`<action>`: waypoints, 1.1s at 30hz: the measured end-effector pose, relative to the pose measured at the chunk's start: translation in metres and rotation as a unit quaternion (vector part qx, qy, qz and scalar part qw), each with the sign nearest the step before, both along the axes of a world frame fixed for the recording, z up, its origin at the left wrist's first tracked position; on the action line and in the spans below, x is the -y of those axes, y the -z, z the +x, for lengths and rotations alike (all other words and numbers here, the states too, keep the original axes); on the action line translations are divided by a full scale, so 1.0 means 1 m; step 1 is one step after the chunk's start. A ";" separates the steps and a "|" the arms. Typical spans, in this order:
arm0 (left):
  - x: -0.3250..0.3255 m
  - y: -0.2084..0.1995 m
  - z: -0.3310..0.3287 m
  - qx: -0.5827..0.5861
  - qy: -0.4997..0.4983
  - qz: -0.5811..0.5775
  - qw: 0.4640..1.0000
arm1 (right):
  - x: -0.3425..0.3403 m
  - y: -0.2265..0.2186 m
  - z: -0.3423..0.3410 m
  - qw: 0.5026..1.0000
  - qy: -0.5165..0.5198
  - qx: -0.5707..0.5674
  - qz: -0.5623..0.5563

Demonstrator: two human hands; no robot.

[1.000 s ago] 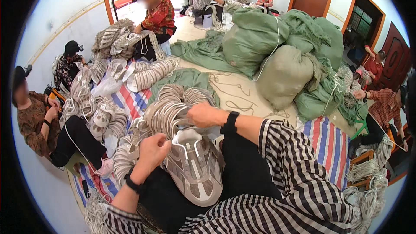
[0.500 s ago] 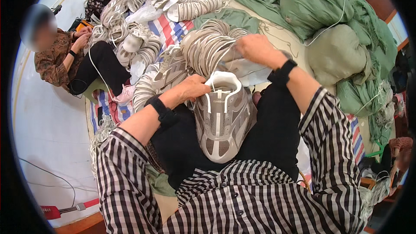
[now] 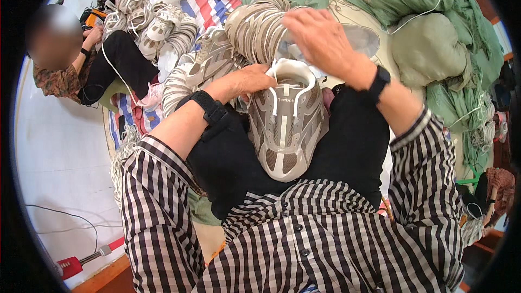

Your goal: Lacing a shoe and stacking it with others.

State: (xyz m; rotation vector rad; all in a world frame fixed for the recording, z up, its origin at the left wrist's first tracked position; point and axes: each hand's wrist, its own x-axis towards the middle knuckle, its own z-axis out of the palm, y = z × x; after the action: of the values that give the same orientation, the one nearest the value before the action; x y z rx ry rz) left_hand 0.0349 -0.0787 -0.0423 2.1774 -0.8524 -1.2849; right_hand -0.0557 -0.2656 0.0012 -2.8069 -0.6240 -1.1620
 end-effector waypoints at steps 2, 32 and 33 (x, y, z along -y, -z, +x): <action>-0.008 -0.002 0.000 -0.005 -0.014 -0.001 1.000 | -0.023 0.001 -0.030 0.994 0.029 -0.109 0.017; 0.013 0.015 -0.021 0.041 -0.045 0.049 0.997 | -0.045 0.057 0.039 0.813 0.195 -0.489 0.246; 0.012 0.016 -0.019 0.028 -0.033 0.049 0.998 | -0.043 0.056 0.039 0.812 0.193 -0.493 0.246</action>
State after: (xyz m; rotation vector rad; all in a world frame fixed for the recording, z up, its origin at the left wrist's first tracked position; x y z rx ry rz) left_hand 0.0163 -0.0908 -0.0583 2.3084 -0.7462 -1.2641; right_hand -0.0165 -0.2228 -0.0551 -2.5754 0.3059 0.2391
